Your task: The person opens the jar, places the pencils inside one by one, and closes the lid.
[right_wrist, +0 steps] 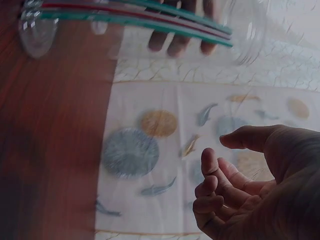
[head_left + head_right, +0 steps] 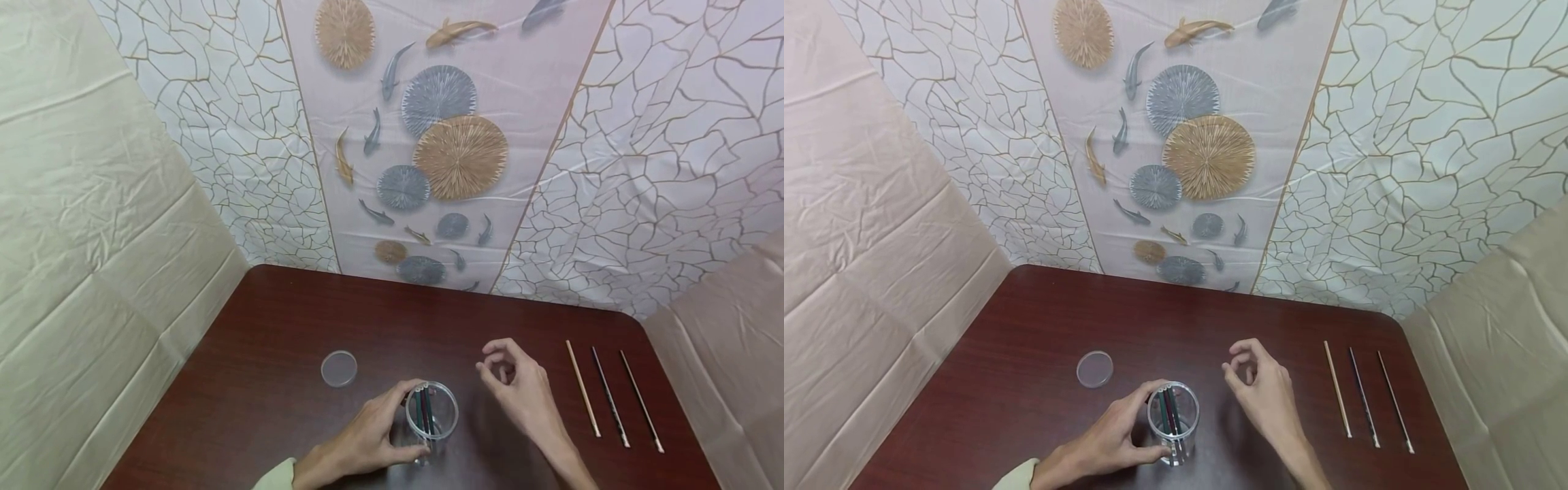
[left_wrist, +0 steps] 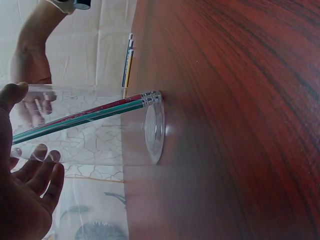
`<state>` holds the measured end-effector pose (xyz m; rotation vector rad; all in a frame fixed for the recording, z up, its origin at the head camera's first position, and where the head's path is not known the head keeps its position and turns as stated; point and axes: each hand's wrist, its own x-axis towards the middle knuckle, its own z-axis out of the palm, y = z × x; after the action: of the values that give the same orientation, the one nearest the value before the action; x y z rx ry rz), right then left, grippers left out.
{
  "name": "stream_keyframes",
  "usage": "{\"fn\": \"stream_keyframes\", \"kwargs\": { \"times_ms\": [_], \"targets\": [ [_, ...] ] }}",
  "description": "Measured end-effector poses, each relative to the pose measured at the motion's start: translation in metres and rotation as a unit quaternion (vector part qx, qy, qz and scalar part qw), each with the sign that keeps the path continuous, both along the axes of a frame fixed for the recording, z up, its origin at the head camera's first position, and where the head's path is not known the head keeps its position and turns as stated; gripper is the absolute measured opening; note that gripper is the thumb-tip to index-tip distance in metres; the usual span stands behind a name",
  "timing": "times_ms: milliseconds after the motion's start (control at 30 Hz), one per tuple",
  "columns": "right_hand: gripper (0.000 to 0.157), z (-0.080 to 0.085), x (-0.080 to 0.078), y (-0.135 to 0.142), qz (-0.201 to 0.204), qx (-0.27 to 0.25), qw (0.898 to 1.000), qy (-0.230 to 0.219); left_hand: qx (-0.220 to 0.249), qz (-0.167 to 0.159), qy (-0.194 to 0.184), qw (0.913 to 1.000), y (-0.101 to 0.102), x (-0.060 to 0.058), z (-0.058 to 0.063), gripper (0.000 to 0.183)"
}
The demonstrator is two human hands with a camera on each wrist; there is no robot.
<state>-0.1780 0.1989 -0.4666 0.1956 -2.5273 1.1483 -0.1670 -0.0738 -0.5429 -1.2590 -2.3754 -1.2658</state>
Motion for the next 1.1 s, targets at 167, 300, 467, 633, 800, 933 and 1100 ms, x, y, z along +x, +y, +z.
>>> {"fn": "stream_keyframes", "kwargs": {
  "times_ms": [167, 300, 467, 633, 800, 933, 1100],
  "targets": [
    [0.024, -0.012, -0.006, 0.013, -0.036, 0.021, 0.998, -0.037, -0.004, 0.003, -0.006, 1.0000, -0.001, 0.001, -0.001, 0.095],
    [0.022, -0.020, -0.008, 0.026, -0.059, 0.039, 0.995, -0.071, -0.010, 0.006, -0.010, 0.9999, -0.002, 0.001, -0.001, 0.094],
    [0.021, -0.030, -0.012, 0.044, -0.084, 0.049, 0.990, -0.097, -0.008, 0.006, -0.008, 0.9999, -0.001, 0.002, 0.000, 0.094],
    [0.023, -0.039, -0.018, 0.063, -0.110, 0.046, 0.986, -0.116, -0.003, 0.005, -0.006, 1.0000, -0.001, 0.001, 0.000, 0.094],
    [0.030, -0.050, -0.024, 0.085, -0.144, 0.061, 0.977, -0.142, -0.002, 0.003, -0.003, 1.0000, -0.001, 0.001, 0.000, 0.094],
    [0.033, -0.061, -0.028, 0.102, -0.167, 0.066, 0.973, -0.147, -0.004, 0.004, -0.001, 1.0000, -0.001, 0.001, 0.000, 0.094],
    [0.038, -0.072, -0.030, 0.119, -0.191, 0.070, 0.965, -0.165, -0.004, 0.003, -0.002, 1.0000, -0.001, 0.000, -0.001, 0.094]
  ]
}}
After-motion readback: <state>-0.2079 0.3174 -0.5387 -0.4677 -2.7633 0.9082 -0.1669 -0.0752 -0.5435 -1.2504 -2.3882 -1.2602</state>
